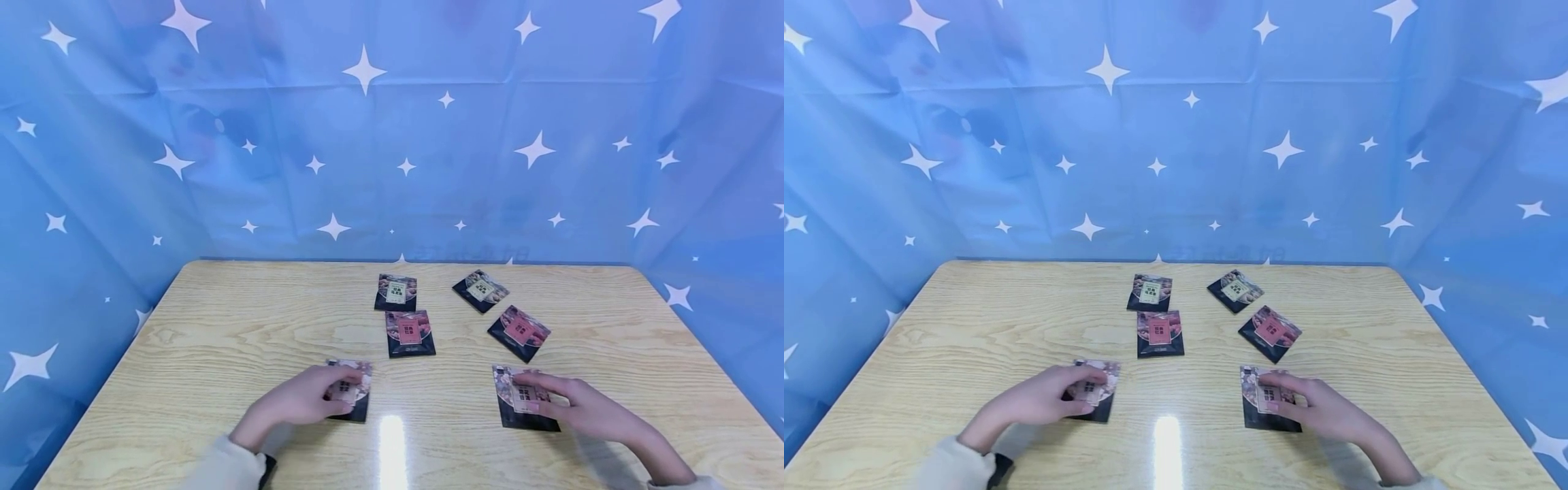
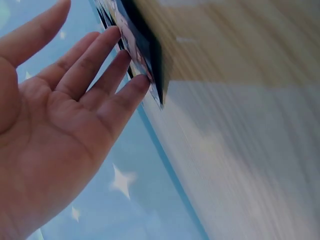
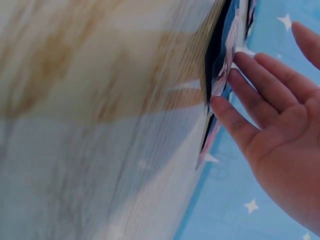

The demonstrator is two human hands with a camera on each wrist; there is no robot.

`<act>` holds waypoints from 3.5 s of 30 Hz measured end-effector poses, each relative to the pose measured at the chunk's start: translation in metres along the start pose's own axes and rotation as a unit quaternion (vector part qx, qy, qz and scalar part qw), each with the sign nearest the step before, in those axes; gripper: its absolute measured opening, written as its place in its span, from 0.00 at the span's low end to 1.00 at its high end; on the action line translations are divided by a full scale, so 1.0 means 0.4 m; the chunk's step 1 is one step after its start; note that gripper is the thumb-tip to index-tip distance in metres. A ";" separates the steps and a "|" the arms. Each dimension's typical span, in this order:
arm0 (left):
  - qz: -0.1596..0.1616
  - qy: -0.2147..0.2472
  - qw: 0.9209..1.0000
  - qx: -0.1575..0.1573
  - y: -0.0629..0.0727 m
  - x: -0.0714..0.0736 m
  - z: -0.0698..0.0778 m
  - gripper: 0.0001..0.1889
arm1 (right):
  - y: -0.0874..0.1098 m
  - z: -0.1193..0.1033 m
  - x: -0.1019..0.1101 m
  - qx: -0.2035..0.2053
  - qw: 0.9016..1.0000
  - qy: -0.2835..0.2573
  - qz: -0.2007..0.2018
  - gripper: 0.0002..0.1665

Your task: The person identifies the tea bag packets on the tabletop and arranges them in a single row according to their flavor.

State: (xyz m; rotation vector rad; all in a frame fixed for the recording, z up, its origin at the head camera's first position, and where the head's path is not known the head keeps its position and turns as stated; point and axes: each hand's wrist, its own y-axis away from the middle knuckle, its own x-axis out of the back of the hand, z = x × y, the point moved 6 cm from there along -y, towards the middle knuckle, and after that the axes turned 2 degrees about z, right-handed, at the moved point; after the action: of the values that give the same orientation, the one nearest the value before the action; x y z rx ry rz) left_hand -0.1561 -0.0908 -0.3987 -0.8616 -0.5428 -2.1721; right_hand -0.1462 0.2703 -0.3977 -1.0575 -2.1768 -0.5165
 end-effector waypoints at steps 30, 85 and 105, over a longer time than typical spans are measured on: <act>0.100 0.056 0.993 0.008 0.236 0.197 -0.256 0.16 | 0.004 0.000 -0.001 -0.001 1.000 0.002 0.000 0.24; 0.126 0.050 0.990 0.044 0.251 0.197 -0.260 0.19 | -0.022 -0.029 -0.014 0.000 1.000 -0.005 -0.022 0.25; 0.116 0.062 0.990 0.050 0.254 0.197 -0.266 0.20 | -0.179 -0.177 -0.153 0.046 0.987 -0.026 -0.151 0.27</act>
State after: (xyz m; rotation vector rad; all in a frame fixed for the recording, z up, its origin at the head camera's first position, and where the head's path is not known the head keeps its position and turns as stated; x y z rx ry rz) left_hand -0.1638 -0.2574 -0.4036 -0.6937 -0.4612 -1.9543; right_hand -0.1483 0.1524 -0.3952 -0.7013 -2.3983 -0.5210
